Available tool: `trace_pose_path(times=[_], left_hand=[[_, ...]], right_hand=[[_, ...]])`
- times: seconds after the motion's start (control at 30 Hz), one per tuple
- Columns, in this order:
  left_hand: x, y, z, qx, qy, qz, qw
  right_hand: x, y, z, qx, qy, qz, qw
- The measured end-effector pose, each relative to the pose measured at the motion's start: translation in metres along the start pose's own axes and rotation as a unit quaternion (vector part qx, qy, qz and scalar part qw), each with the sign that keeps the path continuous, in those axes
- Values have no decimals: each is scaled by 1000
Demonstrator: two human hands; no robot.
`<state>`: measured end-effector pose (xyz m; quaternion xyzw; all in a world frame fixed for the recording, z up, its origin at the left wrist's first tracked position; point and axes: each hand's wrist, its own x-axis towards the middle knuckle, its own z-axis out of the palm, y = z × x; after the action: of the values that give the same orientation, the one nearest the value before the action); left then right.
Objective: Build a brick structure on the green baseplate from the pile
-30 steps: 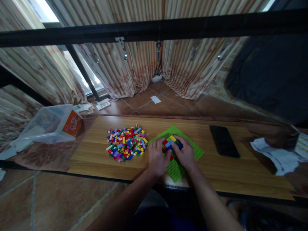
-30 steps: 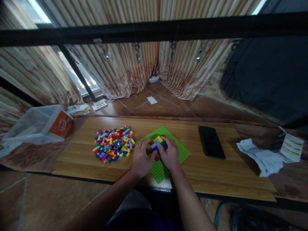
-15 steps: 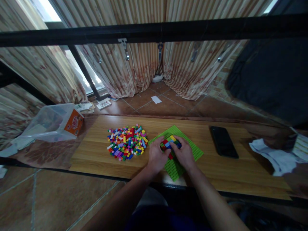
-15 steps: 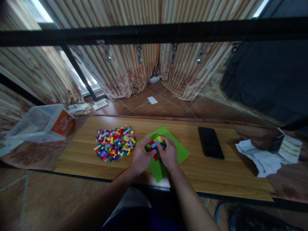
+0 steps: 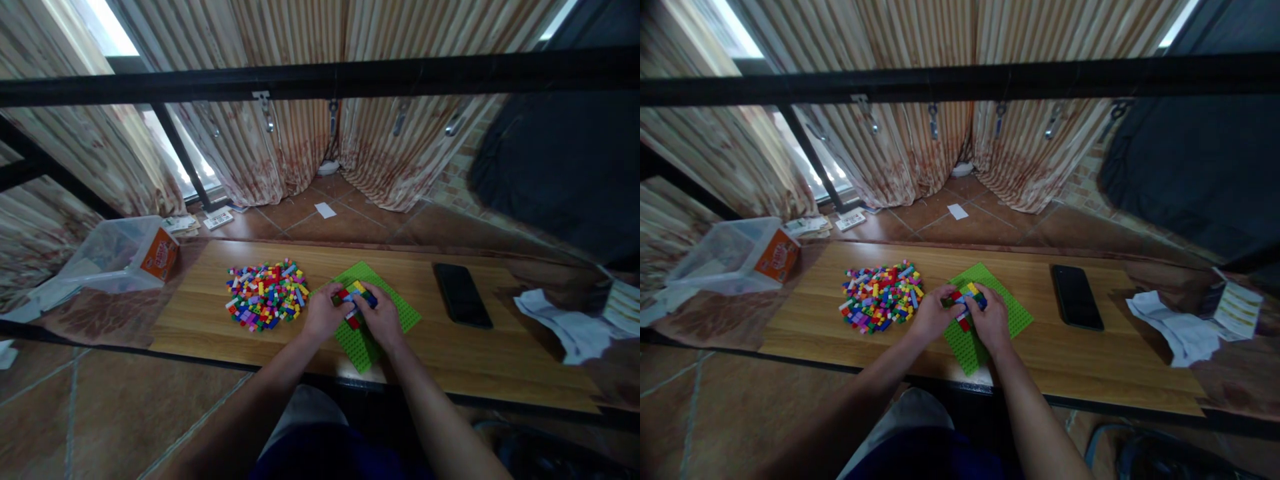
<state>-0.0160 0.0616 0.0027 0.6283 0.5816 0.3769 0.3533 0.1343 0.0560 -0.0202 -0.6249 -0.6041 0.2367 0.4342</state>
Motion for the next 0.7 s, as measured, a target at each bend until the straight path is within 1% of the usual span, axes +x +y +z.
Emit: trace_pose_path(times=[0.1,0.23,0.4,0.57,0.7], left_hand=[[0,-2,0,-12,-6,-2,1000],[0,-2,-1,2,-5,2,1000],[-3,-2,-1,29,-3,39,999],[-14,-2,-4,42,30,84,995],[-25,-4,-17,38,56,82,994]], right_hand=[[0,1,0,1,2,-6,1000],[1,2,1,10,1,3,1000],[4,3,-1,31,-5,31,999],[6,2,-5,61,-22,30,997],[5,0,-10,94,-32,41,994]])
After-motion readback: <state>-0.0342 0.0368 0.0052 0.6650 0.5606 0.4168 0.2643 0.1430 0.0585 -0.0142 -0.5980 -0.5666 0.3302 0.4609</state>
